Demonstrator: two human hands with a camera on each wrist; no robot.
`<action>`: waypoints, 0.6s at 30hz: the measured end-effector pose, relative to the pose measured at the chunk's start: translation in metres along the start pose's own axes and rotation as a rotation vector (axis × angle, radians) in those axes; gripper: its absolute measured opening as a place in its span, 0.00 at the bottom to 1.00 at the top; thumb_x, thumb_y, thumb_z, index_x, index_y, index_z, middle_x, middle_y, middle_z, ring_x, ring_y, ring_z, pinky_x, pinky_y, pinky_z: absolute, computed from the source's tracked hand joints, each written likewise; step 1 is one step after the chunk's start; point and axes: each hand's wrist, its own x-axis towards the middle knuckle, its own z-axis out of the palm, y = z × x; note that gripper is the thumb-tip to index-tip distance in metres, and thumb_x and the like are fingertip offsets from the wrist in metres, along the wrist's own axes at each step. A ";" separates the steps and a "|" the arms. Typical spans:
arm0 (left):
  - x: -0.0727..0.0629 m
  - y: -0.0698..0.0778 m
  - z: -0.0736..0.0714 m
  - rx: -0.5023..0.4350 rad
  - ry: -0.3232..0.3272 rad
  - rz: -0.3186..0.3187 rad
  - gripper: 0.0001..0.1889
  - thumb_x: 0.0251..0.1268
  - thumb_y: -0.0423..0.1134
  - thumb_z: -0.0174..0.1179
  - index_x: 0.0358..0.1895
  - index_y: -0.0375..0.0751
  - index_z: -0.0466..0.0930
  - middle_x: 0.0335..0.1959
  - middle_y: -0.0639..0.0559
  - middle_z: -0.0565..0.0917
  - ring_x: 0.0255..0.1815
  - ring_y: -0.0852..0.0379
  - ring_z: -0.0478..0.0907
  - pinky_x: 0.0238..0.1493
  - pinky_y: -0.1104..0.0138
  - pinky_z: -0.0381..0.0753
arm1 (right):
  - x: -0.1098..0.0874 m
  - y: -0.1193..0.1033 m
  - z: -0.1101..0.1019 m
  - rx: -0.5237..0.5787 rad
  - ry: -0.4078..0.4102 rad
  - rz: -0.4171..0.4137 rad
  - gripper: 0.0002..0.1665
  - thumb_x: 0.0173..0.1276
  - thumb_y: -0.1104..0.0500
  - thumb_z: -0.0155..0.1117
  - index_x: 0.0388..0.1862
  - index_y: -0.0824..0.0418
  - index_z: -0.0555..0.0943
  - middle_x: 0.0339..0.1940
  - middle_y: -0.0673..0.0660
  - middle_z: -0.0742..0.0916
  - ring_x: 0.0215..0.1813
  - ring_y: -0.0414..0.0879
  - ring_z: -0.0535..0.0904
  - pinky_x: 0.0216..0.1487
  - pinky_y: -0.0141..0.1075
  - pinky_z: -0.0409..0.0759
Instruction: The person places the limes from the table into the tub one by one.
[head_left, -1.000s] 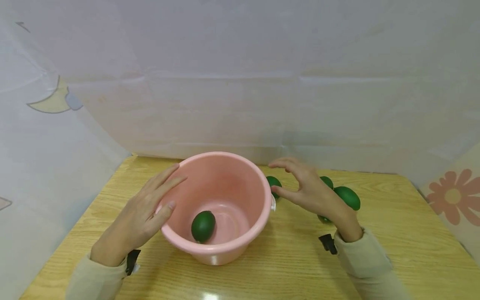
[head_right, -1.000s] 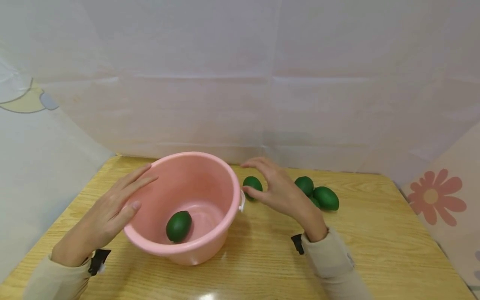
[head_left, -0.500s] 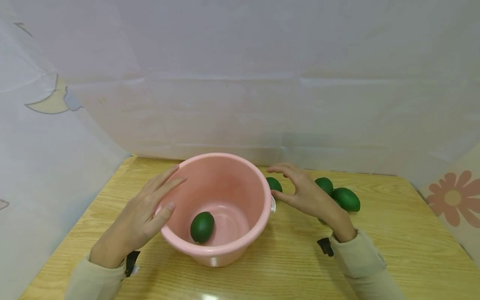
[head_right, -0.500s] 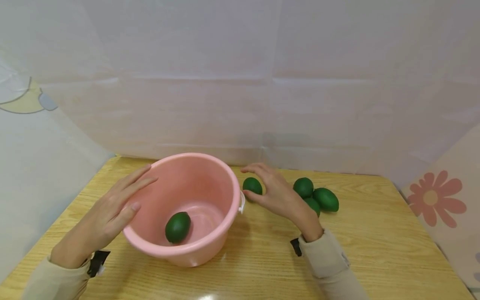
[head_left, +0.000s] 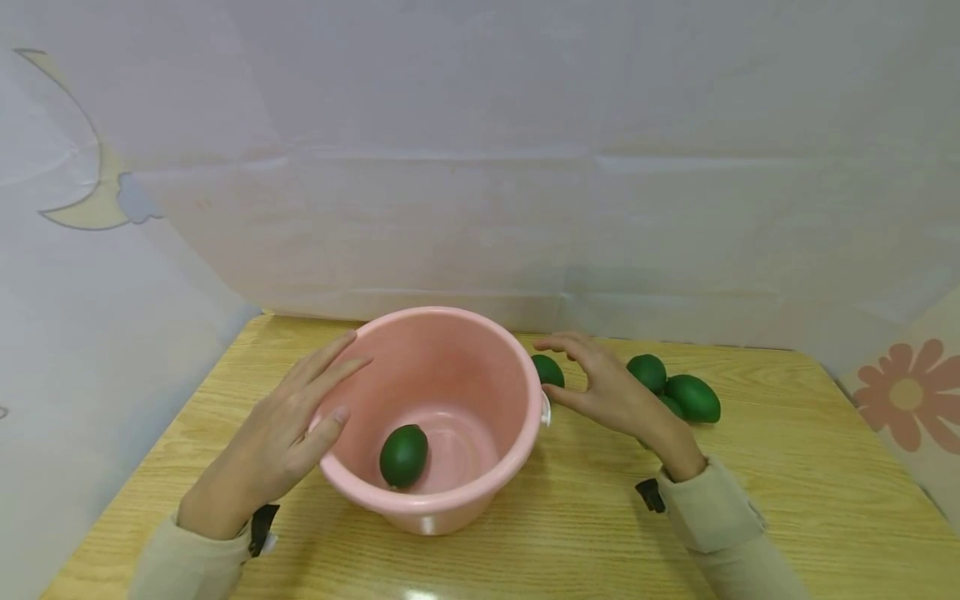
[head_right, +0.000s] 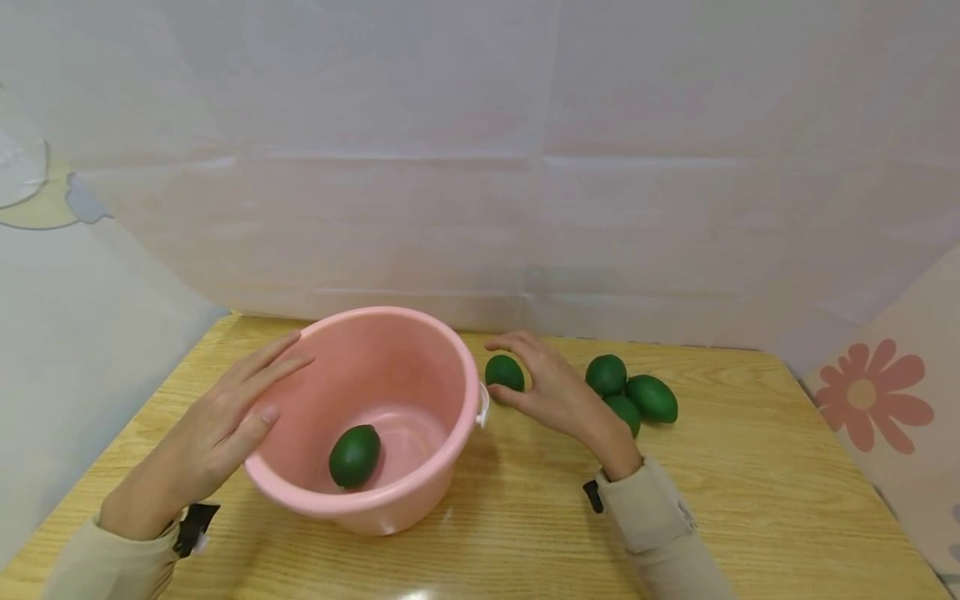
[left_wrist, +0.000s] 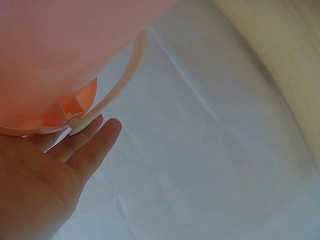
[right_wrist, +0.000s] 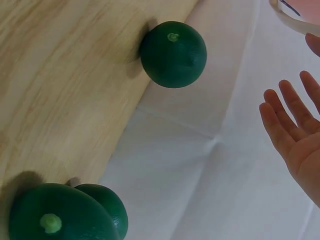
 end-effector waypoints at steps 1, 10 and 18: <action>0.000 0.000 0.000 -0.001 -0.001 -0.001 0.29 0.69 0.38 0.50 0.74 0.52 0.65 0.79 0.49 0.60 0.76 0.42 0.59 0.58 0.35 0.71 | 0.000 0.001 0.001 -0.001 -0.001 0.004 0.32 0.65 0.58 0.71 0.68 0.57 0.73 0.67 0.58 0.78 0.67 0.56 0.74 0.63 0.53 0.76; 0.000 0.000 0.000 -0.009 0.008 0.005 0.29 0.68 0.36 0.51 0.74 0.51 0.67 0.78 0.49 0.61 0.76 0.43 0.60 0.59 0.36 0.70 | 0.000 0.011 0.006 0.000 -0.011 0.024 0.32 0.65 0.58 0.70 0.67 0.57 0.73 0.66 0.58 0.78 0.67 0.56 0.74 0.64 0.54 0.75; 0.000 -0.001 0.001 -0.006 0.011 0.006 0.29 0.68 0.36 0.50 0.73 0.51 0.67 0.78 0.49 0.61 0.76 0.44 0.61 0.59 0.37 0.71 | 0.002 0.020 0.012 0.004 -0.051 0.065 0.33 0.65 0.58 0.70 0.68 0.58 0.73 0.67 0.59 0.78 0.68 0.58 0.73 0.65 0.55 0.73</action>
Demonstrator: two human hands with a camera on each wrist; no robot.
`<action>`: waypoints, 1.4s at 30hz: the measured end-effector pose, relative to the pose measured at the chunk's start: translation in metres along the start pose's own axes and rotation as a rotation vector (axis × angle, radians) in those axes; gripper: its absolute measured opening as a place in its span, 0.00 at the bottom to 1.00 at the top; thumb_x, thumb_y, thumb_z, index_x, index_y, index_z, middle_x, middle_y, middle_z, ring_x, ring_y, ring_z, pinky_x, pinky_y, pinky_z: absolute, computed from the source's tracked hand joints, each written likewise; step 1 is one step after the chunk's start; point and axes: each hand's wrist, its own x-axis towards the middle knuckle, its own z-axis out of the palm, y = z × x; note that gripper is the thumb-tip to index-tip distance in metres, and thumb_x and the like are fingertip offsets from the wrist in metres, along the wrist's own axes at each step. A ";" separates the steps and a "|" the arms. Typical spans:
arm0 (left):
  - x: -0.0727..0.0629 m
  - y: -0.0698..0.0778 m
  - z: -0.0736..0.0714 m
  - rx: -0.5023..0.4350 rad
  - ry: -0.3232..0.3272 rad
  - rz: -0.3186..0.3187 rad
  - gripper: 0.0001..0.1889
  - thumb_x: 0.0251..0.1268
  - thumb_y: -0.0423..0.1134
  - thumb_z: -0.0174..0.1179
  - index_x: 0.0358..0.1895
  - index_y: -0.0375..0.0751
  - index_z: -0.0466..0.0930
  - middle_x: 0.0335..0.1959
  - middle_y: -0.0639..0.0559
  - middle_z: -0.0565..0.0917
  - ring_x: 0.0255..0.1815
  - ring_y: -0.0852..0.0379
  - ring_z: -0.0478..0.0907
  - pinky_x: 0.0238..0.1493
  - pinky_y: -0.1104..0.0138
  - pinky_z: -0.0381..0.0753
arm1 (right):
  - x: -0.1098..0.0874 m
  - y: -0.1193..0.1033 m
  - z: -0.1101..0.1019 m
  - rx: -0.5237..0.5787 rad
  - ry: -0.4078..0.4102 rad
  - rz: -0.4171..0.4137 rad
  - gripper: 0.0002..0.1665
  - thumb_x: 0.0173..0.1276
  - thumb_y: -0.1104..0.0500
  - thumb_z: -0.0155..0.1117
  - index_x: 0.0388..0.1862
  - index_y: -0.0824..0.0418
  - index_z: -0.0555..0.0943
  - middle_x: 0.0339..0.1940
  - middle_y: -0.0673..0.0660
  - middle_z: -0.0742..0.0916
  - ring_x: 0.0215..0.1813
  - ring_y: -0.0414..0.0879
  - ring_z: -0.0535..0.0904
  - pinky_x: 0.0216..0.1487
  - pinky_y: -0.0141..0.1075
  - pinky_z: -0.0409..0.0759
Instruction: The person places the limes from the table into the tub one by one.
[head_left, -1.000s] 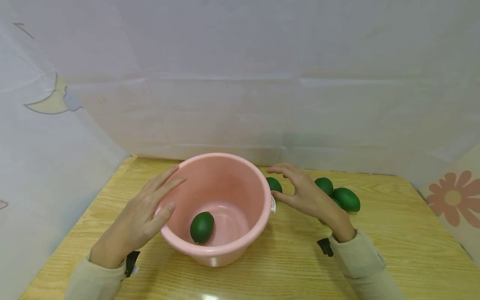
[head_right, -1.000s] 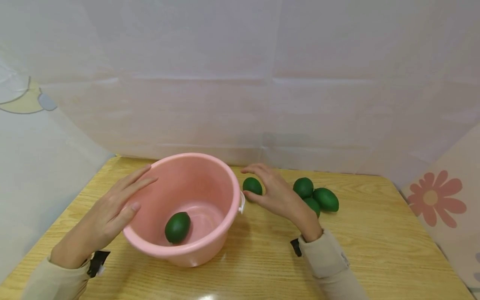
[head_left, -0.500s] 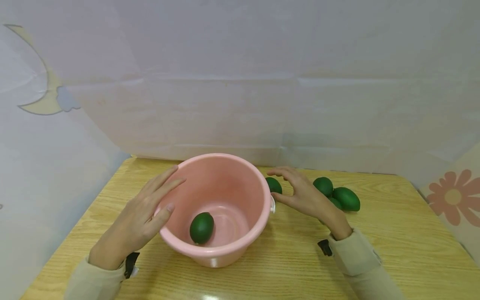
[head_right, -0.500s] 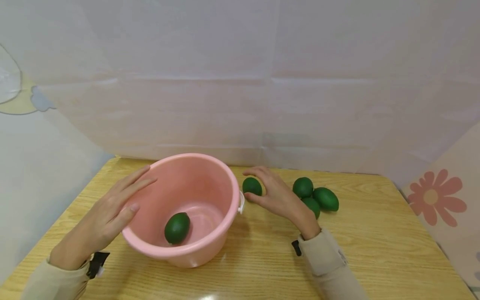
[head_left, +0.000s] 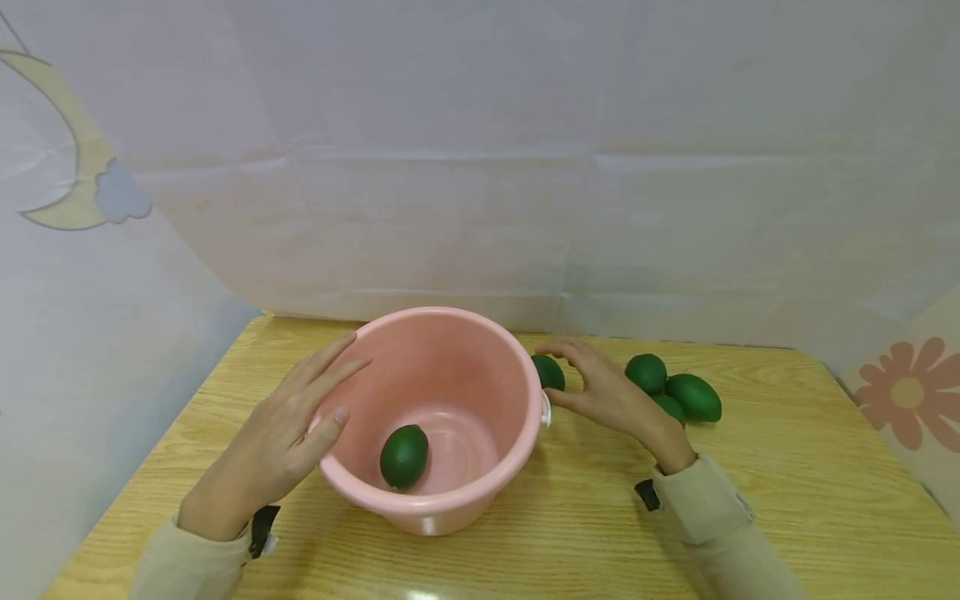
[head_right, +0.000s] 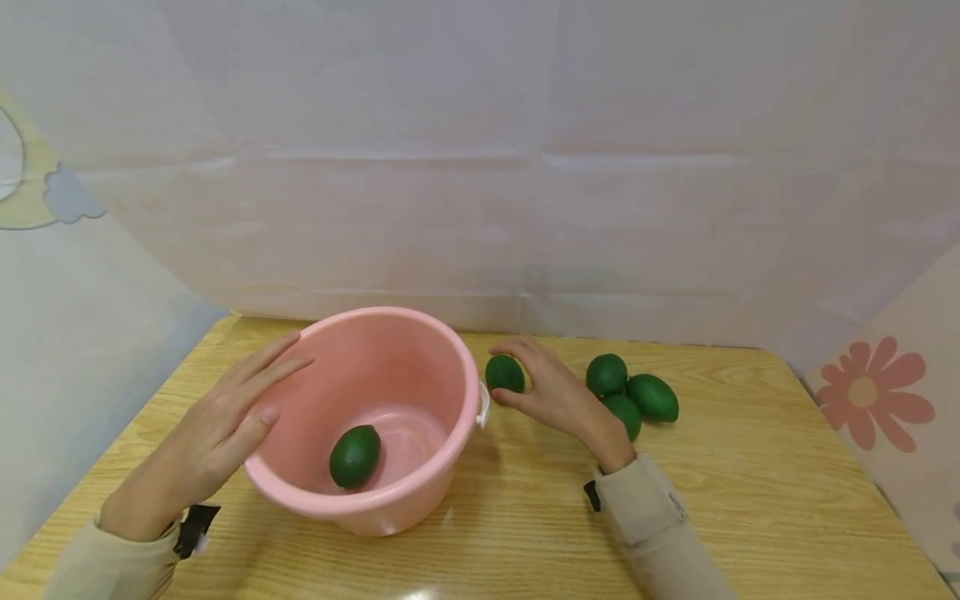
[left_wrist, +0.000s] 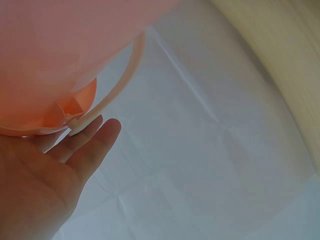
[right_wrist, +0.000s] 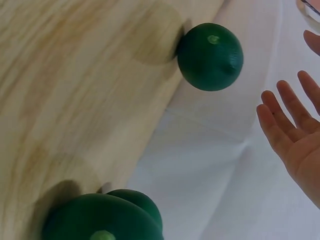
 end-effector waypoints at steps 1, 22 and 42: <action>0.000 0.000 0.000 0.000 0.000 0.000 0.29 0.68 0.37 0.50 0.73 0.51 0.67 0.78 0.48 0.61 0.76 0.43 0.60 0.59 0.37 0.71 | 0.000 0.001 0.001 -0.003 -0.004 0.003 0.33 0.65 0.58 0.70 0.68 0.59 0.73 0.67 0.59 0.78 0.68 0.58 0.73 0.65 0.55 0.73; 0.002 0.000 -0.001 0.001 0.002 0.001 0.29 0.68 0.36 0.50 0.74 0.51 0.66 0.78 0.48 0.60 0.76 0.42 0.60 0.60 0.36 0.70 | 0.009 0.020 0.005 0.027 -0.057 0.052 0.33 0.65 0.57 0.70 0.67 0.62 0.72 0.68 0.61 0.75 0.69 0.62 0.71 0.66 0.57 0.71; 0.002 -0.001 0.000 -0.015 0.003 0.006 0.29 0.67 0.37 0.51 0.73 0.50 0.67 0.78 0.47 0.61 0.76 0.42 0.60 0.61 0.36 0.69 | 0.016 0.035 0.014 -0.007 -0.122 0.169 0.39 0.68 0.56 0.67 0.72 0.69 0.65 0.71 0.71 0.70 0.68 0.69 0.69 0.65 0.59 0.72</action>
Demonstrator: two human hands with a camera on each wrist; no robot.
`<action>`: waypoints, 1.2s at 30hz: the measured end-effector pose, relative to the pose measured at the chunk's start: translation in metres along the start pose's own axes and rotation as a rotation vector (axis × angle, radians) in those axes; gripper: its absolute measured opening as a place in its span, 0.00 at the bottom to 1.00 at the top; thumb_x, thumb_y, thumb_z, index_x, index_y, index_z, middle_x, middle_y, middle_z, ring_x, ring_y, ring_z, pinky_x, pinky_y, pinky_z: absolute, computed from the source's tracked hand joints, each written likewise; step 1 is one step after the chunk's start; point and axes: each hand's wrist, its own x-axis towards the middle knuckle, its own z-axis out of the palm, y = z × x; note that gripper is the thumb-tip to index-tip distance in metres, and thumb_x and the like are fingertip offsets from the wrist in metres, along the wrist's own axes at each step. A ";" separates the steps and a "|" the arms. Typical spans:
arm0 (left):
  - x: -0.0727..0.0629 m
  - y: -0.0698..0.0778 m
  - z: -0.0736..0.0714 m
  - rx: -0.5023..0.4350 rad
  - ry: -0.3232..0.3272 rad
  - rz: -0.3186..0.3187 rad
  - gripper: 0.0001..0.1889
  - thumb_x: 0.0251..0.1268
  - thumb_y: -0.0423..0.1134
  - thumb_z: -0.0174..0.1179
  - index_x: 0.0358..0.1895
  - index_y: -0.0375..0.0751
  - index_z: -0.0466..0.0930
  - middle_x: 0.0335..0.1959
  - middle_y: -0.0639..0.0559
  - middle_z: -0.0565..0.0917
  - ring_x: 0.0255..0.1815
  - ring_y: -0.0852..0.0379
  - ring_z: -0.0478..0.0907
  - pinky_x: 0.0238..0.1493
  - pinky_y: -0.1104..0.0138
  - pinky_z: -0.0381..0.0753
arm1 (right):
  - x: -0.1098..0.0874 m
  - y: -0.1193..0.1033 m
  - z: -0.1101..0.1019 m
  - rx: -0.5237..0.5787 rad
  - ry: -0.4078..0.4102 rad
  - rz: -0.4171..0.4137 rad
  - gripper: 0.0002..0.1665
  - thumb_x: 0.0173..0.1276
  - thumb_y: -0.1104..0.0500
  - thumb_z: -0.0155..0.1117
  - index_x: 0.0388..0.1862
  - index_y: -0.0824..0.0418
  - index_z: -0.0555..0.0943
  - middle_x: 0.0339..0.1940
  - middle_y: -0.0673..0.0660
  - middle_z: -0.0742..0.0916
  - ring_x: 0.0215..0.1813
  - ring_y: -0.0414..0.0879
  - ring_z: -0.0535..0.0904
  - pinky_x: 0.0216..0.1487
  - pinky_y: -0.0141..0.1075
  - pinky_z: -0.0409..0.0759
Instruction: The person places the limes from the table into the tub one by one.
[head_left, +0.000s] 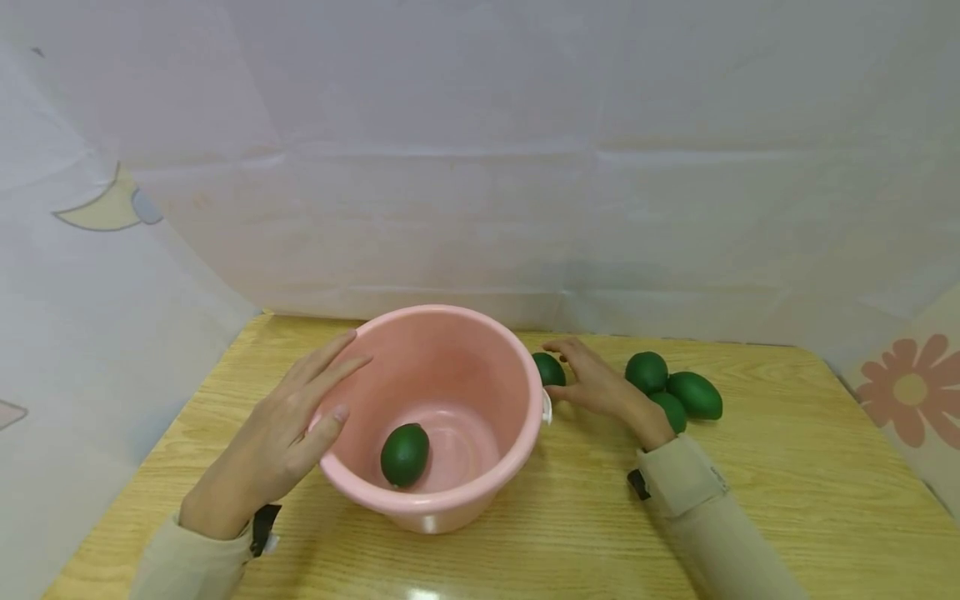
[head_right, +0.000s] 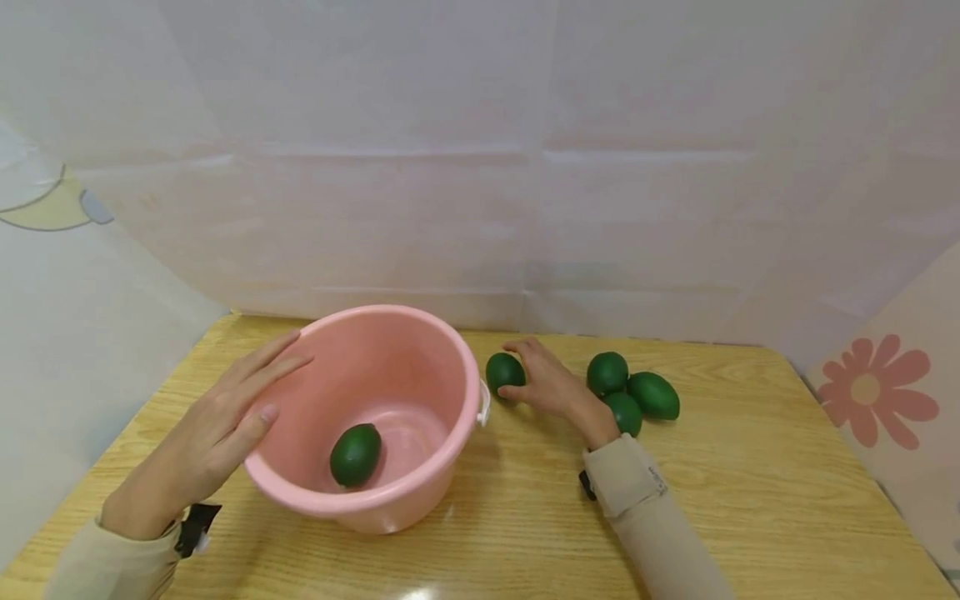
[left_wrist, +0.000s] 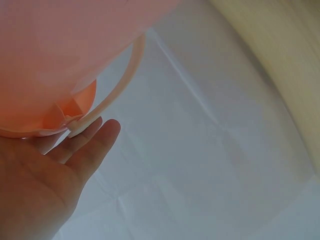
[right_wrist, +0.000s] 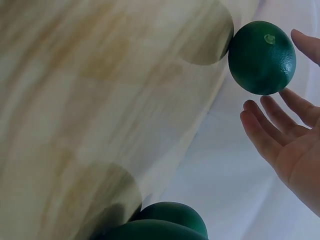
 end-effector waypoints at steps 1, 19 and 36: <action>0.000 0.000 0.000 0.000 0.001 0.001 0.29 0.67 0.37 0.51 0.73 0.49 0.67 0.78 0.47 0.61 0.76 0.42 0.60 0.61 0.36 0.69 | 0.000 0.000 0.000 -0.003 -0.008 0.003 0.39 0.68 0.56 0.67 0.72 0.70 0.65 0.70 0.71 0.70 0.68 0.69 0.69 0.65 0.60 0.71; -0.001 0.001 0.000 -0.009 -0.002 -0.011 0.28 0.68 0.36 0.50 0.73 0.50 0.67 0.78 0.48 0.60 0.77 0.43 0.59 0.62 0.36 0.68 | 0.003 0.002 0.004 0.157 -0.075 -0.029 0.32 0.64 0.59 0.71 0.65 0.63 0.71 0.62 0.63 0.79 0.62 0.60 0.76 0.56 0.49 0.80; -0.002 -0.001 0.000 -0.003 0.006 -0.008 0.29 0.68 0.36 0.50 0.73 0.52 0.67 0.78 0.49 0.60 0.77 0.45 0.59 0.61 0.38 0.68 | -0.008 0.003 -0.001 0.104 -0.075 -0.027 0.36 0.64 0.60 0.70 0.69 0.65 0.69 0.66 0.64 0.77 0.63 0.61 0.76 0.58 0.53 0.79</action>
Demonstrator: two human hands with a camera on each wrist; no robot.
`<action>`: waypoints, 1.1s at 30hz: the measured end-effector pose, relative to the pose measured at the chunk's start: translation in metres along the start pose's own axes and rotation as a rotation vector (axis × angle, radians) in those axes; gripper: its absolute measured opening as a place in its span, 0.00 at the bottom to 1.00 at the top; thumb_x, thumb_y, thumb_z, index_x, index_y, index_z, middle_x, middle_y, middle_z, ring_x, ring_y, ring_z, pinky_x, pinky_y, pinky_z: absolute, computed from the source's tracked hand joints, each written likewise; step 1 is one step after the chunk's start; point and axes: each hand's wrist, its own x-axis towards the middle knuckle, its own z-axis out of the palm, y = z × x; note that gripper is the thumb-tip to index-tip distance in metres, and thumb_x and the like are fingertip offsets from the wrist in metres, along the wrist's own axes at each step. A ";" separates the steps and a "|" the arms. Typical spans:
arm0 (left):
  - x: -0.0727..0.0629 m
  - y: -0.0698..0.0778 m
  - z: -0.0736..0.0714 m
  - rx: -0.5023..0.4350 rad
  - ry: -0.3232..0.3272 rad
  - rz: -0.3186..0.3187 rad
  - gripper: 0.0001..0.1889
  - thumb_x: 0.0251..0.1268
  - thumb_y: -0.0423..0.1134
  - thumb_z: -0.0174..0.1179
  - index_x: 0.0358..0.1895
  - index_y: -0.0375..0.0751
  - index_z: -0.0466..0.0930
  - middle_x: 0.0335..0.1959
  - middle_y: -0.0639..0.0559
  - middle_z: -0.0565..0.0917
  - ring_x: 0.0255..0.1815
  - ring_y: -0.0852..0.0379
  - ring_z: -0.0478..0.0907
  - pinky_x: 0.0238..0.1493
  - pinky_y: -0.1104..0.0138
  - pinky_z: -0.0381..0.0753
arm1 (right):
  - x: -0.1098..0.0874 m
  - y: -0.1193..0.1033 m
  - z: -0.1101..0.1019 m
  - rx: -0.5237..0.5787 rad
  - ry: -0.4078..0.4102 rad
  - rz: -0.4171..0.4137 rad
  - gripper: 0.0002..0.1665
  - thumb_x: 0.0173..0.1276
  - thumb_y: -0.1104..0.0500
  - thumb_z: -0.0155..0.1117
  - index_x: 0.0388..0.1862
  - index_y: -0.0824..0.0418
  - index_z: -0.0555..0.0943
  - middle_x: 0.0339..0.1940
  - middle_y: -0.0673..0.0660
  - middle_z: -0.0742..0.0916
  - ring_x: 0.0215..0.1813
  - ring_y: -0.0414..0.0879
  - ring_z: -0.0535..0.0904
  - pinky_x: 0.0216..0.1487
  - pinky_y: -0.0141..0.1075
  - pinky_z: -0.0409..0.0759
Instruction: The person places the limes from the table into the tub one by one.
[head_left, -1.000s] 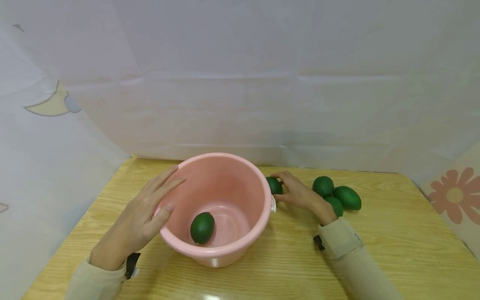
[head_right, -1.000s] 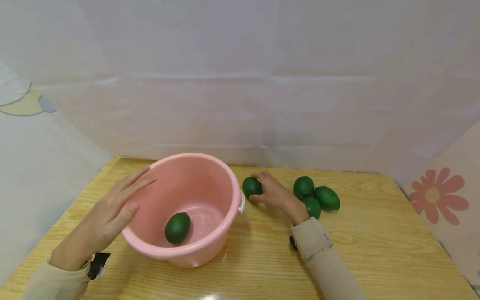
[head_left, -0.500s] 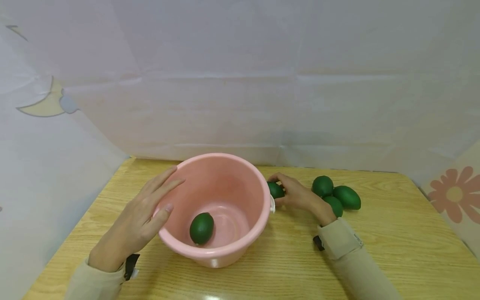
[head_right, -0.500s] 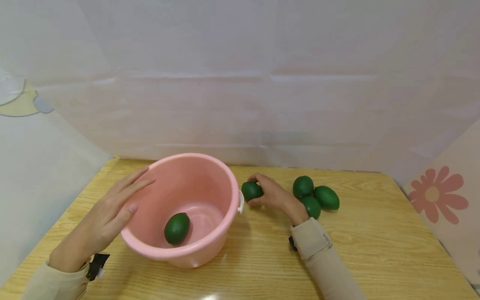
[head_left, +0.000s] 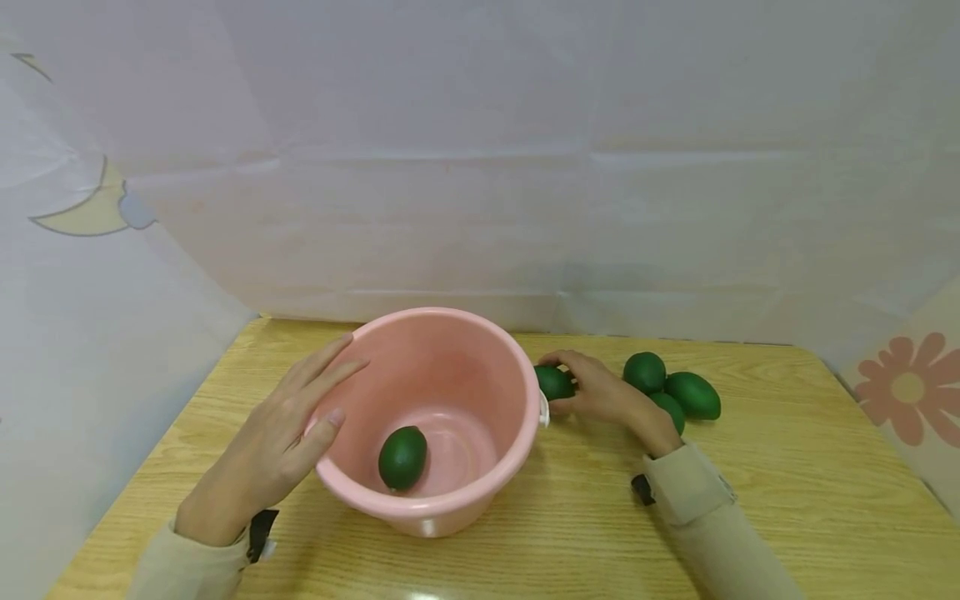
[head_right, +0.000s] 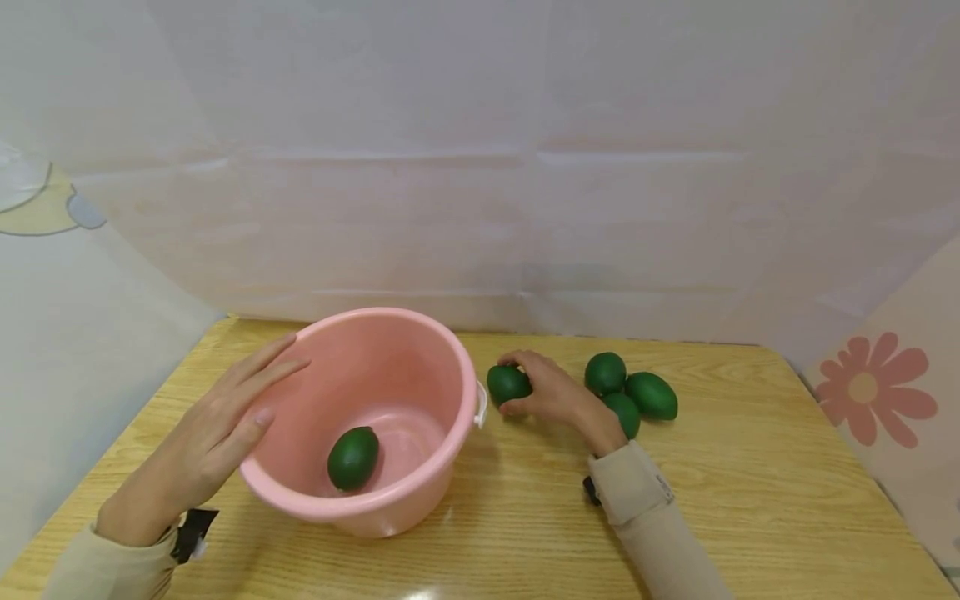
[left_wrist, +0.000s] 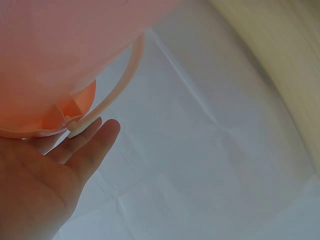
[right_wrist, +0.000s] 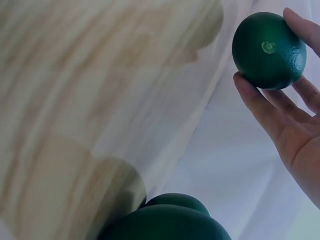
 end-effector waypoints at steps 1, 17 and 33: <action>0.000 0.000 0.000 0.000 0.000 0.000 0.29 0.68 0.36 0.50 0.73 0.52 0.67 0.78 0.49 0.60 0.77 0.45 0.59 0.61 0.38 0.69 | -0.001 0.000 0.000 -0.004 0.005 0.003 0.37 0.64 0.59 0.70 0.70 0.65 0.69 0.67 0.64 0.76 0.63 0.61 0.76 0.58 0.53 0.79; 0.000 0.001 0.000 0.003 0.001 0.002 0.28 0.68 0.36 0.51 0.72 0.50 0.68 0.78 0.48 0.61 0.76 0.44 0.60 0.61 0.38 0.70 | -0.017 -0.011 -0.003 -0.005 0.085 -0.032 0.41 0.64 0.56 0.72 0.73 0.61 0.66 0.70 0.64 0.74 0.66 0.61 0.74 0.60 0.54 0.77; 0.002 0.001 0.000 -0.006 0.000 0.009 0.28 0.68 0.36 0.51 0.72 0.50 0.68 0.78 0.48 0.61 0.76 0.43 0.60 0.61 0.37 0.69 | -0.030 -0.018 -0.006 0.057 0.145 -0.059 0.42 0.63 0.52 0.73 0.73 0.58 0.66 0.70 0.61 0.74 0.60 0.58 0.78 0.60 0.54 0.79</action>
